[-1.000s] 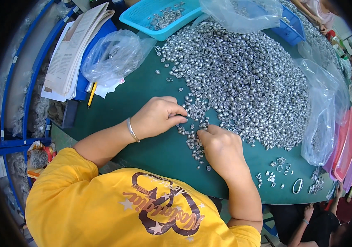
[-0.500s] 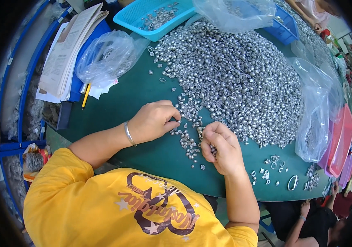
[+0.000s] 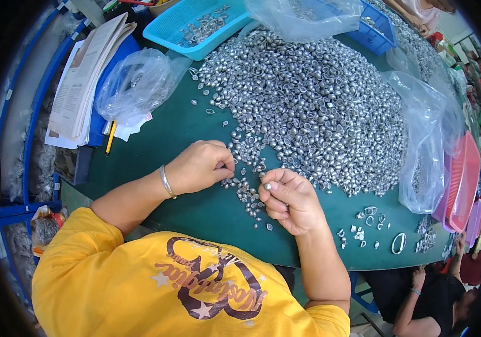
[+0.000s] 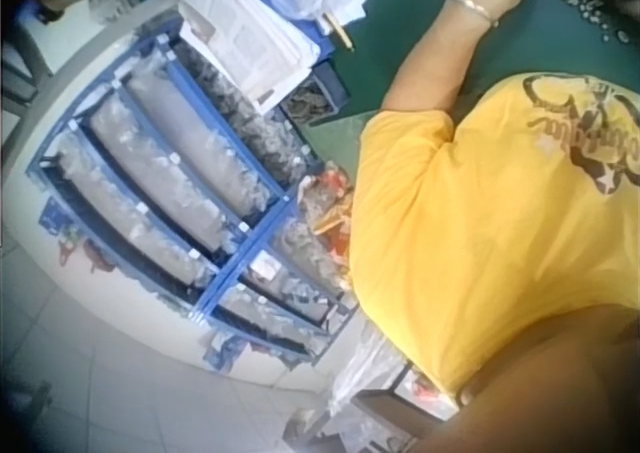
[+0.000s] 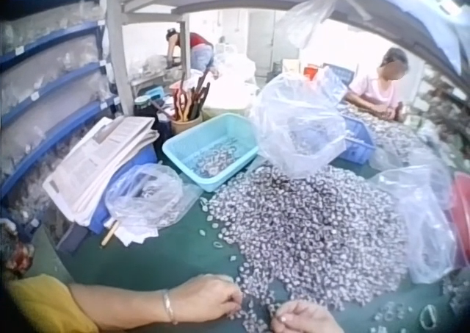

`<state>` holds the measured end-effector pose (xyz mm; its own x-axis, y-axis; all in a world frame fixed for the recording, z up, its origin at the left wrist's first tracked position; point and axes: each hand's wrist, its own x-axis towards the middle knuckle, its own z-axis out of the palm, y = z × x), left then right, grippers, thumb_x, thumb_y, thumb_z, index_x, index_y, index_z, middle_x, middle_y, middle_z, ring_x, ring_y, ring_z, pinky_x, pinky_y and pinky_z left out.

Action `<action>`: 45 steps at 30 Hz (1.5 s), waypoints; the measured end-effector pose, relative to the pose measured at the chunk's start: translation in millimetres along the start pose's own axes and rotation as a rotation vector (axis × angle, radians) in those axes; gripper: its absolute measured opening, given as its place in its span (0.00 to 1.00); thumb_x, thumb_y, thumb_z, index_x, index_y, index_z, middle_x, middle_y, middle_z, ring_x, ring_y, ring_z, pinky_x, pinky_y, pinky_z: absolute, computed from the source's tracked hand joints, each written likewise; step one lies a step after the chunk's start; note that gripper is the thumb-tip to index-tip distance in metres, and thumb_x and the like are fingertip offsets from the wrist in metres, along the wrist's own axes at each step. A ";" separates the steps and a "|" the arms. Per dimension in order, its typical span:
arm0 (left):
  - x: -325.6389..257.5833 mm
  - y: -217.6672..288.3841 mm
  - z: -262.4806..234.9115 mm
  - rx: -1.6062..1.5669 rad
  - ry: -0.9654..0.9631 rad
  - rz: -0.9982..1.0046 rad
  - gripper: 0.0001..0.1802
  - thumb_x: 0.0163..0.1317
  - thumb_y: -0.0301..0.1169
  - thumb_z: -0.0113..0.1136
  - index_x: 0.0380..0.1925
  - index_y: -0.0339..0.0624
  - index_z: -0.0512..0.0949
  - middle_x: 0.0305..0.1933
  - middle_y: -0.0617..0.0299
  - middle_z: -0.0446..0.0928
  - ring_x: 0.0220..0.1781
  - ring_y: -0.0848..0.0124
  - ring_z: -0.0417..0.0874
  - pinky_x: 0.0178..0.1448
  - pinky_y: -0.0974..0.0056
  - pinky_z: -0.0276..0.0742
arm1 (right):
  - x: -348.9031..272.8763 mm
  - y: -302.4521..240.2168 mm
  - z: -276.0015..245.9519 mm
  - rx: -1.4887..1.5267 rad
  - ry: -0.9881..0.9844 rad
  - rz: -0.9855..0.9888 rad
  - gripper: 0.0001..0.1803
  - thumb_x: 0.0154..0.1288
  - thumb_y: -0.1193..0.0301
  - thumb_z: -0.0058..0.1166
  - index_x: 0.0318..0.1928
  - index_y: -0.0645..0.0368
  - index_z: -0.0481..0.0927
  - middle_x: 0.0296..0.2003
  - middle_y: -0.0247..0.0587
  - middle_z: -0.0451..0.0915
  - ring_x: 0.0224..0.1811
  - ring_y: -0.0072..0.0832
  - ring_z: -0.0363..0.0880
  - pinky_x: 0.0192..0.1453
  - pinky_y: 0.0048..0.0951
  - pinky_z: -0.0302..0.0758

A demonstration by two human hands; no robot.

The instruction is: The person sorts through a pile of small metal parts on a table, picking them up by hand and moving them into different groups or containers.

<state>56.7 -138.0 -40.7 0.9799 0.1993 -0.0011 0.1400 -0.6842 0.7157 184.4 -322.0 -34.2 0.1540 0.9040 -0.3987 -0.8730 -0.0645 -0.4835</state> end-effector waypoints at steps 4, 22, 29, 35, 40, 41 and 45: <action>-0.3 6.4 -3.6 0.017 0.109 -0.026 0.06 0.44 0.26 0.63 0.24 0.39 0.77 0.23 0.57 0.72 0.24 0.64 0.75 0.31 0.63 0.71 | -1.2 0.8 -1.1 -0.009 -0.018 -0.044 0.05 0.60 0.80 0.45 0.37 0.65 0.73 0.25 0.45 0.74 0.14 0.13 0.56 0.14 0.12 0.53; -0.9 7.9 3.7 -1.726 -0.164 -0.522 0.04 0.60 0.26 0.51 0.33 0.39 0.72 0.30 0.60 0.72 0.20 0.84 0.60 0.20 0.81 0.57 | 25.7 -1.9 17.4 -1.853 0.452 -0.662 0.04 0.52 0.74 0.53 0.27 0.62 0.78 0.25 0.46 0.76 0.27 0.43 0.76 0.32 0.37 0.73; -2.0 -2.2 9.3 -1.938 -0.247 -0.470 0.05 0.62 0.27 0.48 0.34 0.38 0.71 0.36 0.58 0.72 0.22 0.84 0.62 0.22 0.81 0.57 | 19.6 -0.6 15.2 -1.782 0.394 -0.649 0.04 0.53 0.75 0.53 0.30 0.60 0.78 0.25 0.45 0.76 0.27 0.42 0.75 0.32 0.36 0.72; -4.4 -5.3 12.8 -1.967 -0.298 -0.412 0.06 0.61 0.26 0.48 0.35 0.36 0.72 0.36 0.60 0.72 0.23 0.84 0.62 0.22 0.81 0.58 | 17.5 1.0 17.2 -1.776 0.361 -0.641 0.04 0.50 0.77 0.55 0.29 0.64 0.78 0.22 0.47 0.75 0.23 0.39 0.74 0.29 0.32 0.71; -5.2 -4.2 9.6 -1.958 -0.253 -0.423 0.08 0.61 0.26 0.48 0.39 0.36 0.73 0.35 0.62 0.72 0.24 0.83 0.63 0.22 0.81 0.58 | 17.9 1.1 18.1 -1.780 0.342 -0.560 0.04 0.52 0.74 0.55 0.29 0.61 0.78 0.25 0.44 0.76 0.28 0.40 0.75 0.33 0.34 0.72; -5.7 -4.1 10.5 -1.972 -0.245 -0.429 0.08 0.61 0.26 0.48 0.39 0.36 0.73 0.35 0.62 0.72 0.24 0.83 0.63 0.22 0.81 0.58 | 17.8 2.5 13.8 -1.795 0.341 -0.579 0.04 0.52 0.73 0.55 0.29 0.61 0.77 0.24 0.43 0.75 0.27 0.38 0.75 0.32 0.33 0.72; -5.0 -1.4 5.8 -1.947 -0.187 -0.447 0.09 0.61 0.25 0.48 0.39 0.35 0.73 0.35 0.62 0.72 0.27 0.81 0.65 0.22 0.81 0.59 | 15.5 -5.0 7.0 -1.289 0.352 -0.435 0.06 0.56 0.73 0.53 0.29 0.63 0.75 0.20 0.36 0.74 0.22 0.24 0.72 0.25 0.24 0.69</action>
<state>52.5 -142.1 -45.8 0.9441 -0.0423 -0.3270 0.1462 0.9427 0.3000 187.9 -304.7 -32.5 0.5725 0.8121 -0.1130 0.2767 -0.3211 -0.9057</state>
